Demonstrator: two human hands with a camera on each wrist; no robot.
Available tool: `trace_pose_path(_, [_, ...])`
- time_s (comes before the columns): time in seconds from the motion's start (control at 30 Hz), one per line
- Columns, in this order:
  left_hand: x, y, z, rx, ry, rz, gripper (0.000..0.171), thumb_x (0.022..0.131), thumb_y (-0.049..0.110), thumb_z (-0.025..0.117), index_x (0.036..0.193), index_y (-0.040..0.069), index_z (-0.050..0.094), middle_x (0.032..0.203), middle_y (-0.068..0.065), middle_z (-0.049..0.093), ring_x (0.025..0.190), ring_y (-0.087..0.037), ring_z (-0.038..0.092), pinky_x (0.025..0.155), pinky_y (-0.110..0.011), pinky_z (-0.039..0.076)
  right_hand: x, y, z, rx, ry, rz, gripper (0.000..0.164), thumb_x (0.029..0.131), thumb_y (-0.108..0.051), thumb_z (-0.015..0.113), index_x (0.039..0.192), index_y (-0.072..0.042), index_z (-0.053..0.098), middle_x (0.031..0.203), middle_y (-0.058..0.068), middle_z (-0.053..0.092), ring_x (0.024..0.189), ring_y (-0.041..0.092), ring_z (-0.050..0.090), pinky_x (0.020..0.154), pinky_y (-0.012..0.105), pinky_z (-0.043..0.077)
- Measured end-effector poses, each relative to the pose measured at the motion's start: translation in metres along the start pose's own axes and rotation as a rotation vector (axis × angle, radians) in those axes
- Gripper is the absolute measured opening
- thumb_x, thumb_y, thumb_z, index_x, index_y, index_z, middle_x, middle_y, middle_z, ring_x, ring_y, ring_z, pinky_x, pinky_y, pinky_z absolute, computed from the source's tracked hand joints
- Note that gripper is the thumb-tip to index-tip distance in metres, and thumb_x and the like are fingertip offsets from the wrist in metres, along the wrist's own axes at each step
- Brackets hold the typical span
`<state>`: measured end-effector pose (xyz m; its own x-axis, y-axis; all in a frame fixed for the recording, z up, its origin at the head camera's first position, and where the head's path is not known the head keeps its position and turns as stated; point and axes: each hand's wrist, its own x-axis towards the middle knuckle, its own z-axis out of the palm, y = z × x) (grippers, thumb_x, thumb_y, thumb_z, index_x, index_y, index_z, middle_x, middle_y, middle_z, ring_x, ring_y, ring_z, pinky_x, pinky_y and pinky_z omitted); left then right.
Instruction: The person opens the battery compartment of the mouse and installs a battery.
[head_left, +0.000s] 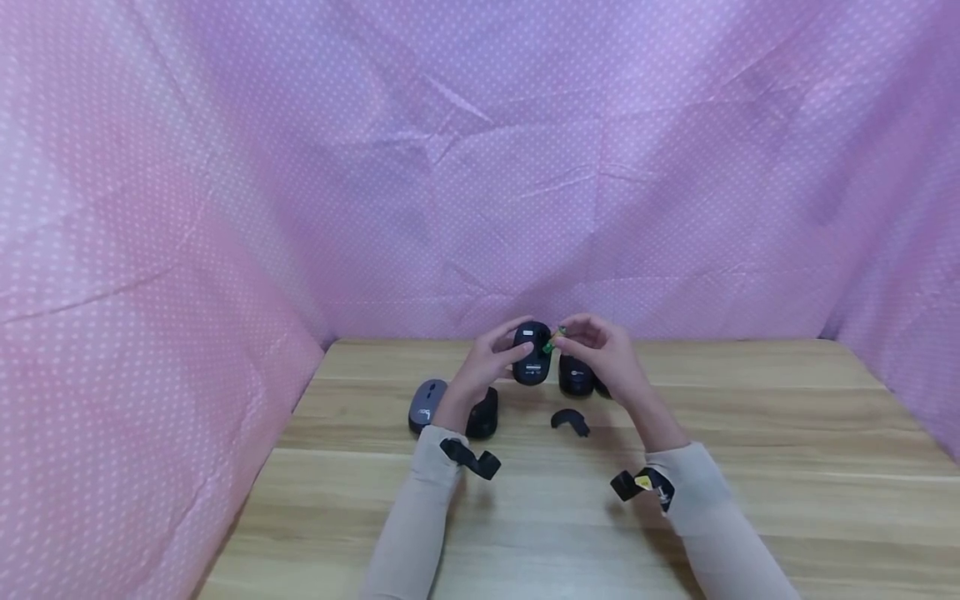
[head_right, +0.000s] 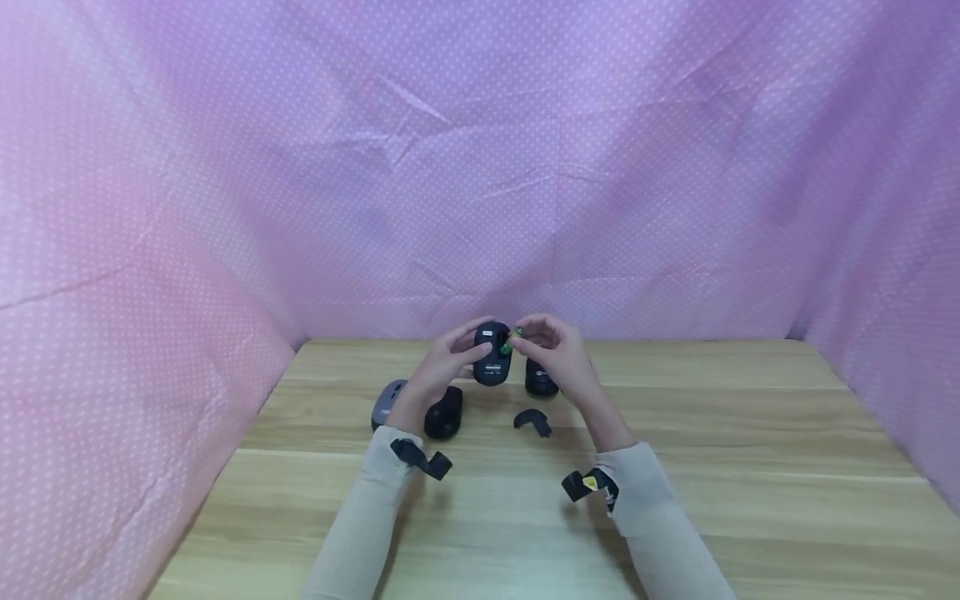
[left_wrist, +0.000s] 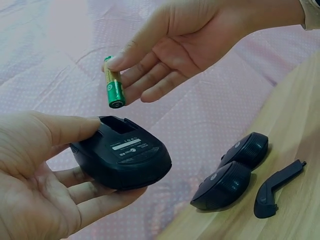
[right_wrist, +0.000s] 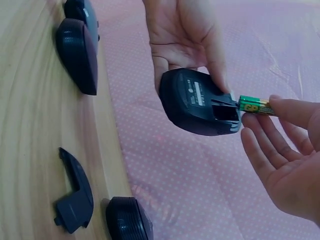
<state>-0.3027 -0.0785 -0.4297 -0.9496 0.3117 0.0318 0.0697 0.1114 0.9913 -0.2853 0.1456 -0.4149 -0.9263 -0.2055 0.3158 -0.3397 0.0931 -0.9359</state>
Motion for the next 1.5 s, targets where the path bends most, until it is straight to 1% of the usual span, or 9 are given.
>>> trace_pose_path(0.2, [0.001, -0.001, 0.003, -0.027, 0.014, 0.017, 0.054, 0.1, 0.022, 0.067, 0.151, 0.018, 0.05, 0.146, -0.013, 0.058, 0.132, -0.033, 0.058, 0.094, -0.053, 0.058, 0.002, 0.005, 0.006, -0.053, 0.055, -0.11, 0.027, 0.093, -0.012, 0.076, 0.113, 0.005, 0.068, 0.106, 0.02, 0.071, 0.092, 0.004, 0.068, 0.084, 0.017, 0.057])
trace_pose_path(0.33, [0.0, -0.002, 0.004, -0.022, 0.022, 0.021, 0.052, 0.099, 0.022, 0.068, 0.149, 0.024, 0.054, 0.144, -0.014, 0.06, 0.129, -0.033, 0.061, 0.092, -0.052, 0.059, 0.003, 0.007, 0.008, -0.047, 0.066, -0.127, 0.025, 0.092, -0.007, 0.075, 0.112, 0.006, 0.068, 0.108, 0.026, 0.069, 0.091, 0.003, 0.067, 0.082, 0.016, 0.058])
trace_pose_path(0.47, [0.0, -0.002, 0.005, -0.007, 0.024, 0.007, 0.05, 0.098, 0.023, 0.07, 0.146, 0.03, 0.057, 0.142, -0.013, 0.061, 0.127, -0.031, 0.062, 0.087, -0.044, 0.062, 0.001, 0.0, 0.011, -0.079, 0.081, -0.114, 0.024, 0.092, -0.001, 0.073, 0.112, 0.009, 0.067, 0.11, 0.027, 0.069, 0.092, 0.005, 0.067, 0.082, 0.014, 0.057])
trace_pose_path(0.6, [0.0, -0.002, 0.006, 0.006, 0.01, -0.005, 0.052, 0.098, 0.025, 0.071, 0.147, 0.029, 0.056, 0.143, -0.012, 0.061, 0.129, -0.031, 0.061, 0.088, -0.043, 0.061, 0.0, -0.001, 0.011, -0.109, 0.087, -0.108, 0.024, 0.092, 0.003, 0.071, 0.114, 0.011, 0.066, 0.112, 0.028, 0.069, 0.095, 0.006, 0.067, 0.083, 0.014, 0.057])
trace_pose_path(0.77, [0.0, -0.001, 0.006, 0.017, -0.021, -0.009, 0.054, 0.098, 0.027, 0.07, 0.149, 0.027, 0.053, 0.144, -0.012, 0.06, 0.13, -0.031, 0.06, 0.089, -0.044, 0.061, 0.001, 0.007, 0.01, -0.107, 0.107, -0.131, 0.022, 0.092, -0.003, 0.074, 0.112, 0.005, 0.069, 0.111, 0.022, 0.071, 0.096, 0.007, 0.067, 0.083, 0.015, 0.057])
trace_pose_path(1.0, [0.0, -0.001, 0.003, 0.051, -0.063, 0.001, 0.054, 0.101, 0.027, 0.066, 0.152, 0.024, 0.05, 0.144, -0.013, 0.06, 0.131, -0.031, 0.059, 0.088, -0.043, 0.061, 0.0, 0.007, 0.011, -0.136, 0.131, -0.148, 0.023, 0.091, -0.005, 0.076, 0.111, 0.003, 0.071, 0.109, 0.021, 0.071, 0.093, 0.004, 0.066, 0.083, 0.018, 0.058])
trace_pose_path(1.17, [-0.001, 0.001, 0.001, 0.058, -0.077, -0.007, 0.05, 0.1, 0.028, 0.066, 0.149, 0.029, 0.054, 0.143, -0.012, 0.06, 0.13, -0.03, 0.059, 0.086, -0.042, 0.061, 0.0, 0.007, 0.013, -0.142, 0.131, -0.142, 0.023, 0.091, -0.007, 0.077, 0.112, 0.001, 0.072, 0.11, 0.02, 0.072, 0.093, 0.006, 0.066, 0.083, 0.022, 0.059])
trace_pose_path(1.3, [-0.001, 0.002, 0.001, 0.06, -0.082, -0.011, 0.049, 0.1, 0.028, 0.066, 0.148, 0.032, 0.055, 0.143, -0.011, 0.06, 0.13, -0.03, 0.059, 0.085, -0.04, 0.06, 0.001, 0.006, 0.013, -0.174, 0.126, -0.128, 0.023, 0.091, -0.005, 0.076, 0.113, 0.002, 0.071, 0.112, 0.019, 0.072, 0.094, 0.009, 0.065, 0.083, 0.019, 0.057])
trace_pose_path(1.5, [0.0, 0.001, 0.001, 0.056, -0.09, -0.012, 0.049, 0.101, 0.027, 0.066, 0.148, 0.031, 0.054, 0.143, -0.012, 0.059, 0.13, -0.03, 0.059, 0.085, -0.04, 0.06, -0.005, -0.013, 0.016, -0.212, 0.117, -0.102, 0.022, 0.091, 0.003, 0.072, 0.112, 0.008, 0.069, 0.11, 0.025, 0.071, 0.094, 0.017, 0.066, 0.083, 0.02, 0.057])
